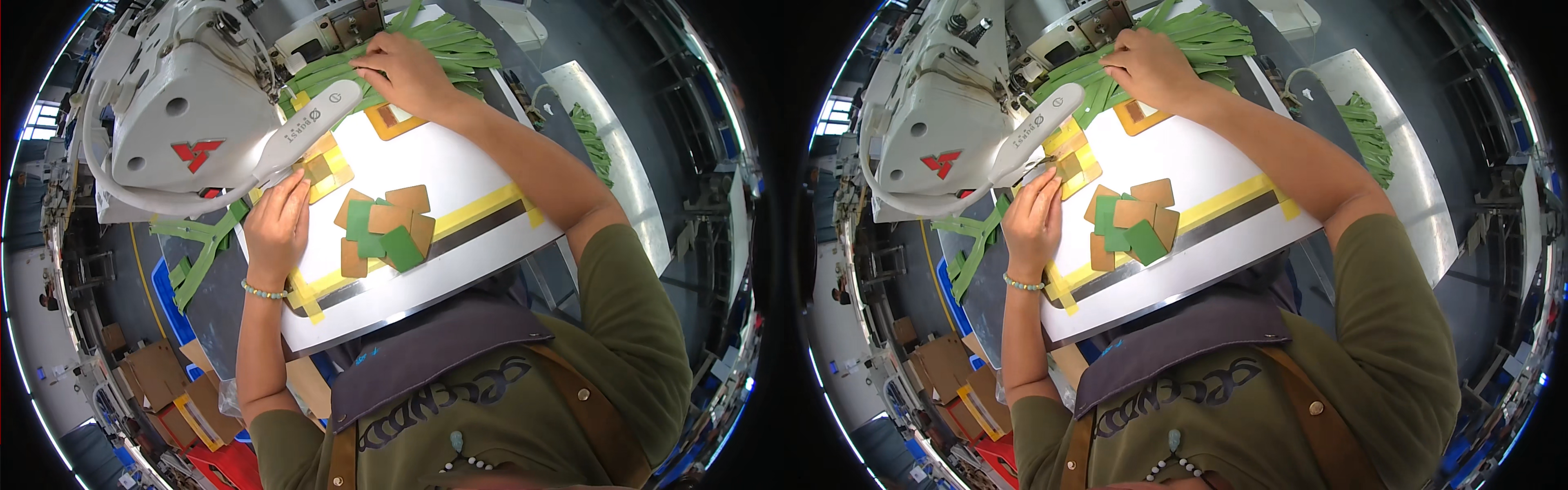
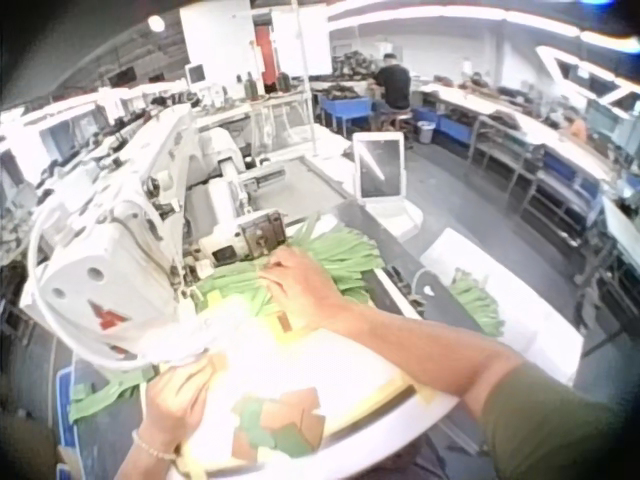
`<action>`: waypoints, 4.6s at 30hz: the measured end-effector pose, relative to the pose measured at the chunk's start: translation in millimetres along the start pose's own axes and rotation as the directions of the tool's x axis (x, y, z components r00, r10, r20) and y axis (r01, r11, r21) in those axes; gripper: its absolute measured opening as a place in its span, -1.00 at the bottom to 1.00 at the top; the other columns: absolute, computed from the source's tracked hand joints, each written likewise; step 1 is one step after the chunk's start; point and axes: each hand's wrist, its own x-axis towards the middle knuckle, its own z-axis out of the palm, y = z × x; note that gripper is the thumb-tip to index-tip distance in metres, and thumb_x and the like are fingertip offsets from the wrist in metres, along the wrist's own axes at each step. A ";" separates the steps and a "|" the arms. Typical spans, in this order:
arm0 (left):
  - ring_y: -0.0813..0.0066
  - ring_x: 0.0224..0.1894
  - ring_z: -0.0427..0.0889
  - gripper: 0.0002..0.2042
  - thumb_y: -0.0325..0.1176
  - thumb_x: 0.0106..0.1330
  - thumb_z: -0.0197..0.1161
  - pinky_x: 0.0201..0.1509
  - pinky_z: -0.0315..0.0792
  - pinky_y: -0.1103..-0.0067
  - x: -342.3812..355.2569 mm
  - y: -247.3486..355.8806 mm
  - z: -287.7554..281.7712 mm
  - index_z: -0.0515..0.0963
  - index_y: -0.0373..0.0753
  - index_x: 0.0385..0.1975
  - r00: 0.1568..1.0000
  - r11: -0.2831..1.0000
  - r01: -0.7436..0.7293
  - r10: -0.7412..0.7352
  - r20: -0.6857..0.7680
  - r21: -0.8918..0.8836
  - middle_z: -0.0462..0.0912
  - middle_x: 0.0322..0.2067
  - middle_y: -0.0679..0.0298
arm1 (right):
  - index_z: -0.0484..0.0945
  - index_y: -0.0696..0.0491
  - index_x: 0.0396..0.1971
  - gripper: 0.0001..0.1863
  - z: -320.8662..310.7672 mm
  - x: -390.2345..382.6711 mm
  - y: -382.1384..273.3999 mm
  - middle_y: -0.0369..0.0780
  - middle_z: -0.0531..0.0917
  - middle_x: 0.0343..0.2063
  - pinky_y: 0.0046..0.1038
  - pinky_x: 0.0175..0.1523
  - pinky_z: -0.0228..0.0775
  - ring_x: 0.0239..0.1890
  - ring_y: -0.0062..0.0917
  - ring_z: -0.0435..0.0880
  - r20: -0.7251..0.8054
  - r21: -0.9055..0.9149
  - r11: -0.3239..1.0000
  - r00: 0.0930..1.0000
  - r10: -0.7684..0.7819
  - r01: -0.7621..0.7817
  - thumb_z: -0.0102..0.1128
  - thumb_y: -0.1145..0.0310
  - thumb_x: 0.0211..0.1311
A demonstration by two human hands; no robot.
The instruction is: Sewing small leather patches onto a base material using an industrial sewing machine in a workshop.
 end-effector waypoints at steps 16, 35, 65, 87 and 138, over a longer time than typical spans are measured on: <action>0.30 -0.15 0.79 -0.77 -0.58 0.23 0.44 -0.12 0.67 0.48 -4.8 -11.0 -3.8 0.71 -0.28 -0.12 0.995 0.998 -0.025 0.018 -0.100 -0.063 0.80 -0.10 0.26 | 0.73 0.08 -0.41 -0.93 -2.0 16.9 -8.0 -0.12 0.69 -0.27 -0.15 0.01 0.53 -0.10 -0.12 0.68 0.150 0.090 0.966 0.962 0.227 -0.242 0.43 0.44 0.10; 0.36 -0.26 0.75 -0.83 -0.54 0.25 0.44 -0.25 0.64 0.49 -3.9 -4.9 -5.1 0.68 -0.28 -0.18 0.997 0.994 -0.037 0.029 -0.073 -0.104 0.69 -0.14 0.31 | 0.71 0.03 0.00 -0.77 -68.2 26.3 -40.1 -0.33 0.75 -0.17 -0.47 0.02 0.47 -0.14 -0.61 0.64 0.801 0.392 0.847 0.585 -0.124 -0.358 0.30 0.29 0.46; 0.18 -0.09 0.75 -0.73 -0.35 0.41 0.38 -0.05 0.65 0.40 -1.7 1.4 8.8 0.63 -0.30 0.03 0.986 0.965 0.120 -0.088 0.141 -0.234 0.69 0.06 0.23 | 0.78 0.06 0.04 -0.73 -116.9 36.5 -17.8 -0.32 0.76 -0.12 -0.53 -0.01 0.45 -0.13 -0.67 0.62 0.808 0.069 0.961 0.580 0.104 -0.269 0.30 0.24 0.52; 0.23 -0.03 0.71 -0.71 -0.37 0.38 0.39 0.03 0.64 0.40 -2.9 1.8 8.1 0.64 -0.35 0.03 0.993 0.986 0.045 -0.026 0.111 -0.163 0.70 0.07 0.24 | 0.77 0.09 -0.19 -0.87 -37.6 -19.7 -50.4 -0.28 0.71 -0.18 -0.29 0.08 0.49 -0.08 -0.33 0.66 0.411 0.360 0.928 0.877 -0.249 0.094 0.39 0.48 0.27; 0.08 0.22 0.58 -0.47 -0.35 0.31 0.45 0.34 0.48 0.30 -14.9 -3.4 -6.5 0.59 -0.39 0.28 0.987 0.963 0.086 -0.046 0.157 -0.254 0.65 0.31 0.15 | 0.69 0.07 0.08 -0.50 -14.6 -24.1 -86.3 -0.17 0.71 0.10 -0.14 0.44 0.31 0.30 -0.27 0.59 0.442 0.380 0.862 0.753 -0.488 0.335 0.25 -0.05 0.45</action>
